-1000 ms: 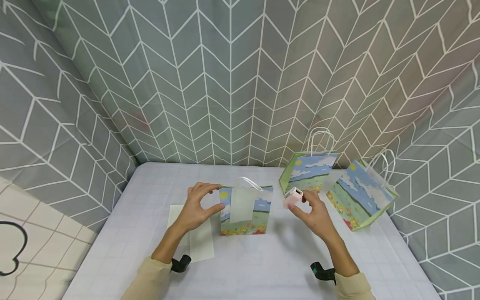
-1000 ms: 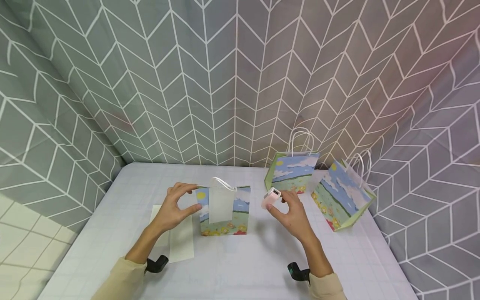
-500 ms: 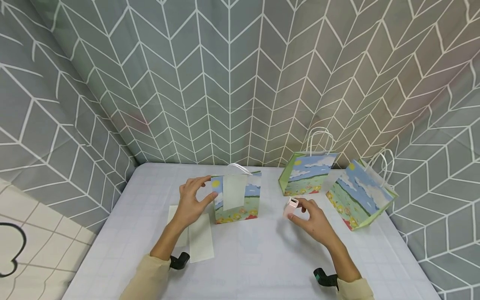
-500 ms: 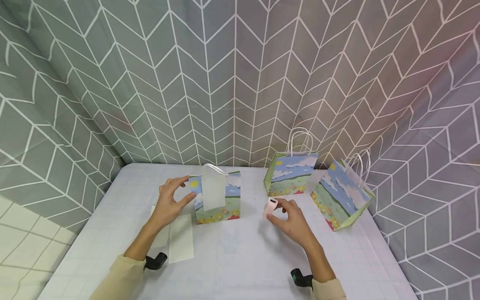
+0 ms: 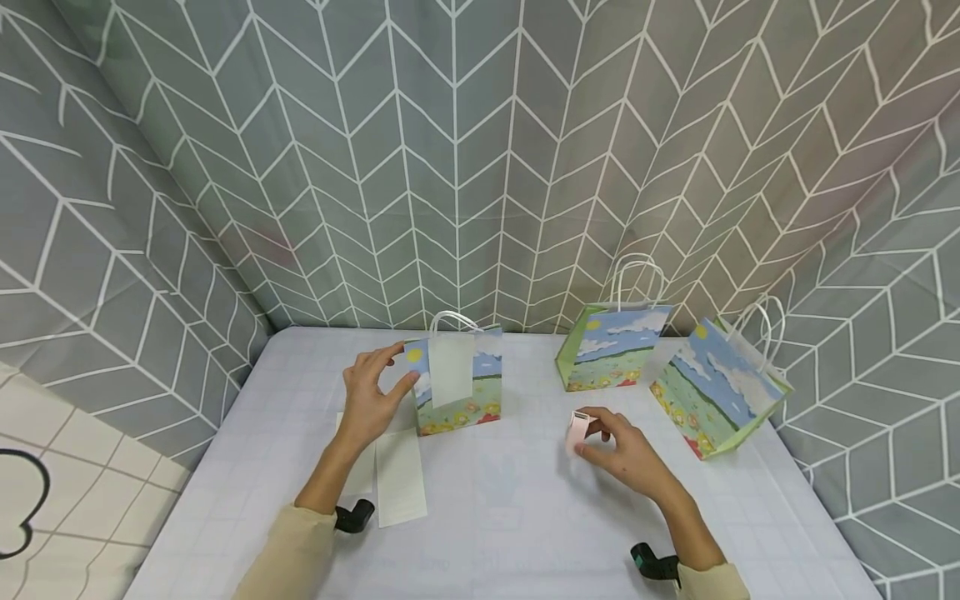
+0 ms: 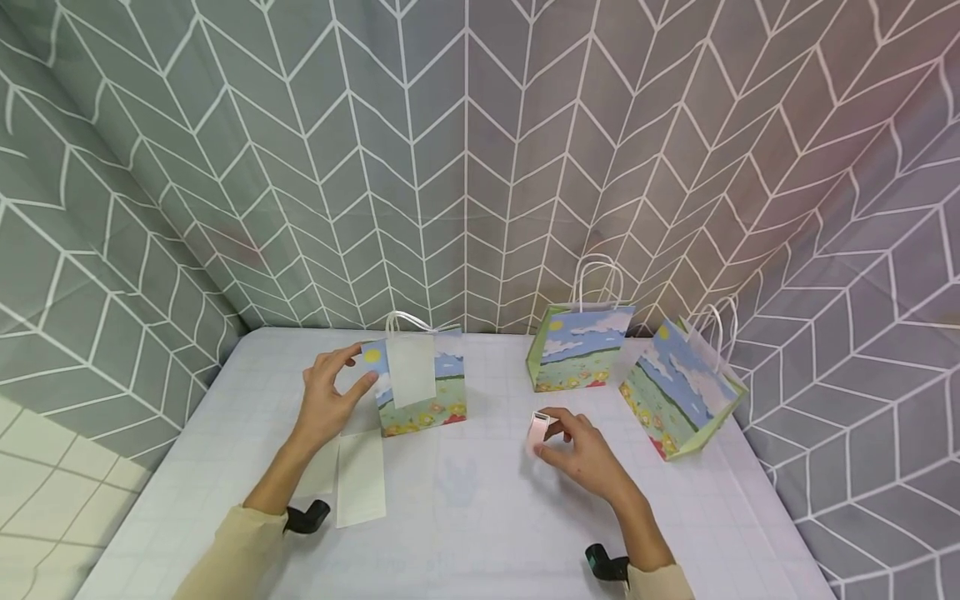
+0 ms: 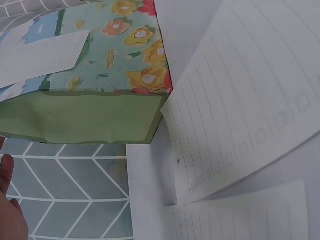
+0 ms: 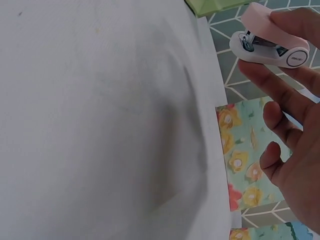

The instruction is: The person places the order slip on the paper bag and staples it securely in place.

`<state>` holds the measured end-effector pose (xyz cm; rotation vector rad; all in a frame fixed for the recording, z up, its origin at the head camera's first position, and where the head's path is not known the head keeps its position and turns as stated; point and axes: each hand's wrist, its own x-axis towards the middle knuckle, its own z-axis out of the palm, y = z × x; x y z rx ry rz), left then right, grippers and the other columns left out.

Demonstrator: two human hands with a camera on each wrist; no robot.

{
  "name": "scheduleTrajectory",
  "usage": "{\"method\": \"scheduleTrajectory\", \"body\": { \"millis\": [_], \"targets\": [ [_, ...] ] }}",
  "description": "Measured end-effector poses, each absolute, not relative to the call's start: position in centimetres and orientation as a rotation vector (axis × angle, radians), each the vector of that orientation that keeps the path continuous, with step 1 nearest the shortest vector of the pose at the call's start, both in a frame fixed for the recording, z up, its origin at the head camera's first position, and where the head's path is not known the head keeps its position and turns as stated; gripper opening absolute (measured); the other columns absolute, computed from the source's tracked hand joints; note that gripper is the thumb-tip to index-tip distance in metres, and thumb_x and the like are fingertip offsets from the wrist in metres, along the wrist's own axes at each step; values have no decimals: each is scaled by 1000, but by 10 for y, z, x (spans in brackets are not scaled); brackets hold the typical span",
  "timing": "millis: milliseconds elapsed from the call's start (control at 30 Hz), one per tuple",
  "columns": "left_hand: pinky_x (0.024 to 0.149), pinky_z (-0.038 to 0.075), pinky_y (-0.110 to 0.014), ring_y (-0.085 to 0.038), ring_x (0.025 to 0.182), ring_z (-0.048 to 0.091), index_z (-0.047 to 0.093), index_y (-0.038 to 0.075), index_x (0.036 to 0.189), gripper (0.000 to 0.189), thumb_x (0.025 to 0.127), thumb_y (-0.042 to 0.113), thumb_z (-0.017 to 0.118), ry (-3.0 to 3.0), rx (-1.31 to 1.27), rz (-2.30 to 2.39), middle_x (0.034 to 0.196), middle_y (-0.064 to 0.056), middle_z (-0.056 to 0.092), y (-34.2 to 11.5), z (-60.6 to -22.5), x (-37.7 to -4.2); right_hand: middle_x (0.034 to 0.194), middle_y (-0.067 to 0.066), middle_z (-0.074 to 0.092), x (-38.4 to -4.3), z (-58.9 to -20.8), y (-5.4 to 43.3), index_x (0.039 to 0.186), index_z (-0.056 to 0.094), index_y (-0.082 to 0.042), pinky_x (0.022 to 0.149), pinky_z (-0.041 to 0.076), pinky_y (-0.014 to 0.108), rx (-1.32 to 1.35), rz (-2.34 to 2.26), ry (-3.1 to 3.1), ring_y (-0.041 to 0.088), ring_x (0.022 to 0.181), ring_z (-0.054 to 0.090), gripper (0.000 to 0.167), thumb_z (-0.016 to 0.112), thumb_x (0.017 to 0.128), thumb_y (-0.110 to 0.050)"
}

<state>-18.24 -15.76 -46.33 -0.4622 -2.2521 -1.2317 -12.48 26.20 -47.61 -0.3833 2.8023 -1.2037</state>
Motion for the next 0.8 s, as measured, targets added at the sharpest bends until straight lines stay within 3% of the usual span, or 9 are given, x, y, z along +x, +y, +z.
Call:
{"method": "scheduleTrajectory", "body": {
  "millis": [267,500,800],
  "targets": [
    [94,21,-52,-27,107,50,60,7,136,52,89,18,78,-2253,-385,-1191,129,-12,66,-168,-461,-187,99,-4,70,-122,-482,269,139,53,-24,73,39,35,-336,-1202,2754,24,91,50,56,77,89,-33],
    [95,19,-55,-30,110,48,58,4,138,53,90,17,77,-2275,-343,-1146,131,-15,63,-180,-456,-192,100,-5,72,-121,-490,278,142,52,-18,88,47,46,-321,-1133,2764,22,102,62,61,75,90,-40],
    [96,18,-57,-31,111,48,56,3,140,54,92,21,75,-2282,-270,-1149,133,-16,62,-193,-458,-201,96,-4,72,-122,-492,285,139,53,-20,84,48,42,-280,-1102,2746,17,95,62,59,75,90,-42]
  ]
}}
